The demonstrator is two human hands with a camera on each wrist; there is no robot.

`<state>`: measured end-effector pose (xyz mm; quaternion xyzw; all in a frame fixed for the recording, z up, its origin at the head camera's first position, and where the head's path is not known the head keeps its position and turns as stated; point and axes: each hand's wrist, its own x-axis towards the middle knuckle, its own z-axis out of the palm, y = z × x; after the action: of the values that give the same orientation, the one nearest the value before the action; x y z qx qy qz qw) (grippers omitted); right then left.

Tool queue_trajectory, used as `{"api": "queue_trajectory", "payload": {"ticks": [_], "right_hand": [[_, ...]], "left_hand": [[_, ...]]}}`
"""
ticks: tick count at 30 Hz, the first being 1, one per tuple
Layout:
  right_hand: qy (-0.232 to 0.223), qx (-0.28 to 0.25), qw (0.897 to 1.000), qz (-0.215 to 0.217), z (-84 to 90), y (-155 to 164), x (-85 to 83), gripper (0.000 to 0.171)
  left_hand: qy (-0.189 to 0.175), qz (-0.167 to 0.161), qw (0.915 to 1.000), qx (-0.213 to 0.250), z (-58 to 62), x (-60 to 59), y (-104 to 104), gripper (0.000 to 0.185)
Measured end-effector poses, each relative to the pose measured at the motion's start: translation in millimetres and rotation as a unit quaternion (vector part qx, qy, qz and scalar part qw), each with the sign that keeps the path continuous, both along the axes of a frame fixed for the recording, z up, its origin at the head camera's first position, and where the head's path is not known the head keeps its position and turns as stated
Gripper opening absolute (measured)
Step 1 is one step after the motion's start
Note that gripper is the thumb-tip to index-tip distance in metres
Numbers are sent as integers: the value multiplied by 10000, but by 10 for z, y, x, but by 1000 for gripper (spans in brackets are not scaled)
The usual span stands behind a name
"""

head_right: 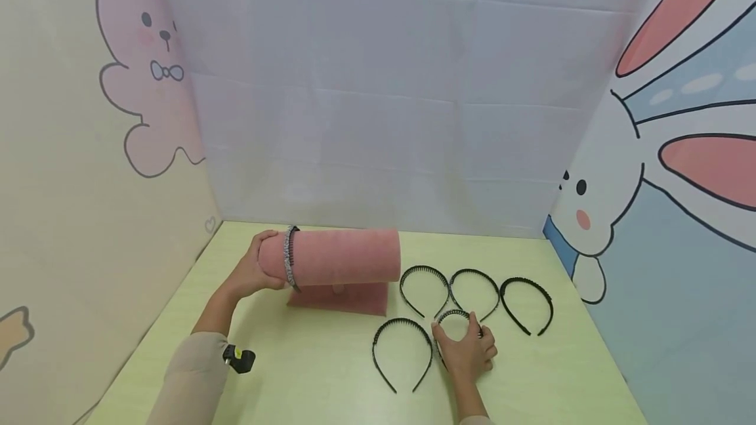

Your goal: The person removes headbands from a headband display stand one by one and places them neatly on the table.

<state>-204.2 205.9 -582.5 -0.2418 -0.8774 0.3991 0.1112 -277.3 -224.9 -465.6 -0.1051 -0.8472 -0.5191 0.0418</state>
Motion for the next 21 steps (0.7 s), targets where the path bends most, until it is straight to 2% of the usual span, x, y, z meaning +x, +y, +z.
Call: {"api": "queue_trajectory", "payload": {"ticks": [12, 21], "right_hand": [[-629, 245, 9977, 63, -35, 19, -89, 104], [-1104, 574, 9918, 300, -34, 24, -125, 108]], "left_hand": [[-3, 17, 10000, -25, -5, -11, -3, 109], [7, 26, 10000, -53, -3, -21, 5, 110]]}}
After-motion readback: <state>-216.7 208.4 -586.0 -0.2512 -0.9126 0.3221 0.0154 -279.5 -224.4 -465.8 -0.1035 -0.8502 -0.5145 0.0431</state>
